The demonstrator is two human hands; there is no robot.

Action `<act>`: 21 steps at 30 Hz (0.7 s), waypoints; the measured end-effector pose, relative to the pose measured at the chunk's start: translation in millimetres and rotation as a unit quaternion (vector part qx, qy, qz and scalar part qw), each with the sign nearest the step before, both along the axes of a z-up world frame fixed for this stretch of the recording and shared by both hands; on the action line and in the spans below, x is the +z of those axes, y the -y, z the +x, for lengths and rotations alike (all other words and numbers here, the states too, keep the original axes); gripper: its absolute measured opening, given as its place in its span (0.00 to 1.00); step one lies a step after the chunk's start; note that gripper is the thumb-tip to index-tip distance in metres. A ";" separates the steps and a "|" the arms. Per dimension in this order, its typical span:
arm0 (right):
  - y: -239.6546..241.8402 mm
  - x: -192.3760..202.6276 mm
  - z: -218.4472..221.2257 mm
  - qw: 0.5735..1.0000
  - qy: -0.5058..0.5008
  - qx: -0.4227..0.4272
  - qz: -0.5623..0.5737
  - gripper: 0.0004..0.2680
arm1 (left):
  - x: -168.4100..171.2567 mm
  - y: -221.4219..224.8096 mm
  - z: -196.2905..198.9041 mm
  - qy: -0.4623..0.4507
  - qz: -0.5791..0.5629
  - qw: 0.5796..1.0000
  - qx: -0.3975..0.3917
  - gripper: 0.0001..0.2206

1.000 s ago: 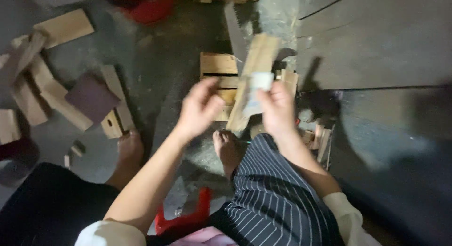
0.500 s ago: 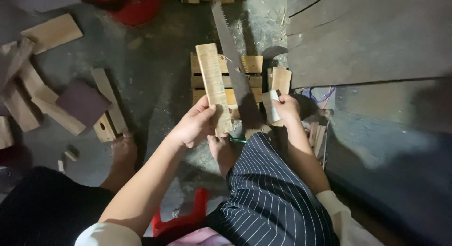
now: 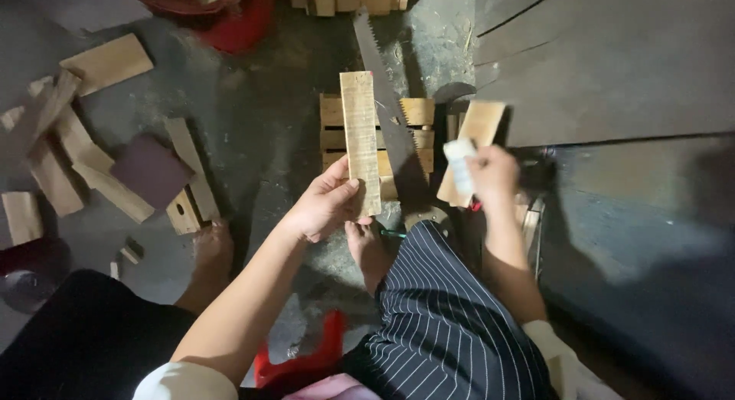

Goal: A person uses a hand saw to cut a piece of wood and then sands several wooden slats to smooth their surfaces.

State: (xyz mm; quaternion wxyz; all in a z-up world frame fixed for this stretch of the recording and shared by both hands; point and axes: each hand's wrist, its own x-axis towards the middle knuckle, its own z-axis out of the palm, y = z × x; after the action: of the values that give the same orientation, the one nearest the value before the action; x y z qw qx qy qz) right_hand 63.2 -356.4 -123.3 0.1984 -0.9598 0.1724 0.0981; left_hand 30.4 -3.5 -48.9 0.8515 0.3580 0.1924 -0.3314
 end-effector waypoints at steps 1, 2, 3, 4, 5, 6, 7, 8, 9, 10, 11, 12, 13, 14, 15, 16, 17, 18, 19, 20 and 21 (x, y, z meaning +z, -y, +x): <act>-10.1 25.2 6.1 1.000 -0.001 0.000 0.002 0.07 | 1.2 -0.9 2.1 -0.001 0.002 1.000 0.000 0.26; -18.7 51.6 9.5 0.979 0.060 -0.047 0.187 0.03 | 2.4 -0.8 3.1 -0.002 -0.005 1.000 -0.002 0.26; -27.1 77.7 12.9 0.919 0.119 -0.092 0.364 0.08 | 3.3 -0.5 3.7 -0.003 -0.012 1.000 -0.003 0.26; -44.9 97.6 12.6 0.920 0.118 -0.093 0.362 0.08 | 4.5 1.3 4.5 -0.004 -0.014 1.000 -0.004 0.26; -62.9 117.5 12.2 0.892 0.130 -0.058 0.429 0.07 | 5.7 3.1 5.2 0.002 -0.030 0.999 -0.011 0.26; -82.4 137.0 14.1 0.858 0.140 -0.020 0.494 0.06 | 7.3 3.5 7.0 0.009 -0.046 0.999 -0.016 0.26; -92.2 138.1 12.8 0.858 0.140 -0.019 0.494 0.06 | 10.5 5.2 8.4 0.009 -0.046 0.999 -0.015 0.26; -103.2 138.3 12.1 0.846 0.125 0.011 0.517 0.07 | 13.9 5.8 9.8 0.012 -0.052 0.998 -0.019 0.27; -114.2 138.5 11.6 0.833 0.111 0.042 0.540 0.07 | 17.2 6.3 11.3 0.016 -0.059 0.998 -0.024 0.27; -120.0 137.3 12.5 0.832 0.109 0.042 0.542 0.07 | 19.2 7.0 12.0 0.014 -0.057 0.998 -0.023 0.27; -125.9 136.2 13.1 0.838 0.105 0.070 0.531 0.06 | 21.3 7.7 12.3 0.018 -0.065 0.997 -0.022 0.27; -131.3 135.8 13.6 0.843 0.103 0.099 0.518 0.06 | 23.5 8.9 13.0 0.024 -0.073 0.997 -0.021 0.27; -134.5 140.9 13.6 0.843 0.103 0.100 0.519 0.06 | 25.6 7.8 12.3 0.024 -0.073 0.997 -0.020 0.27; -136.9 145.8 14.2 0.851 0.103 0.098 0.506 0.06 | 27.2 7.4 12.4 0.030 -0.067 0.997 -0.023 0.27; -139.3 150.6 14.9 0.858 0.102 0.096 0.493 0.05 | 28.7 7.1 12.7 0.037 -0.062 0.997 -0.026 0.27; -138.3 147.7 13.8 0.859 0.103 0.096 0.493 0.05 | 25.9 7.2 11.8 0.037 -0.063 0.997 -0.026 0.27; -137.5 144.8 12.6 0.858 0.111 0.089 0.494 0.05 | 23.1 7.2 10.9 0.041 -0.070 0.996 -0.028 0.28; -136.5 141.9 11.5 0.856 0.120 0.083 0.496 0.05 | 20.2 7.3 9.9 0.044 -0.078 0.995 -0.030 0.28; -135.6 139.7 8.9 0.857 0.120 0.083 0.495 0.05 | 22.1 7.5 8.4 0.044 -0.079 0.995 -0.030 0.28; -135.1 137.5 8.1 0.860 0.125 0.081 0.488 0.05 | 24.1 7.3 8.3 0.048 -0.080 0.995 -0.029 0.28; -134.6 135.6 7.3 0.864 0.129 0.079 0.481 0.05 | 26.4 7.1 8.3 0.051 -0.082 0.995 -0.027 0.29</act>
State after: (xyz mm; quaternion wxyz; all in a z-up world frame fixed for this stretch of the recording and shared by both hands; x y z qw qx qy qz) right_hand 70.5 -221.9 12.3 0.6473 -0.7599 -0.0001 0.0591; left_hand 38.7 -10.6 -22.6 0.8772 0.3090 0.1110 -0.3503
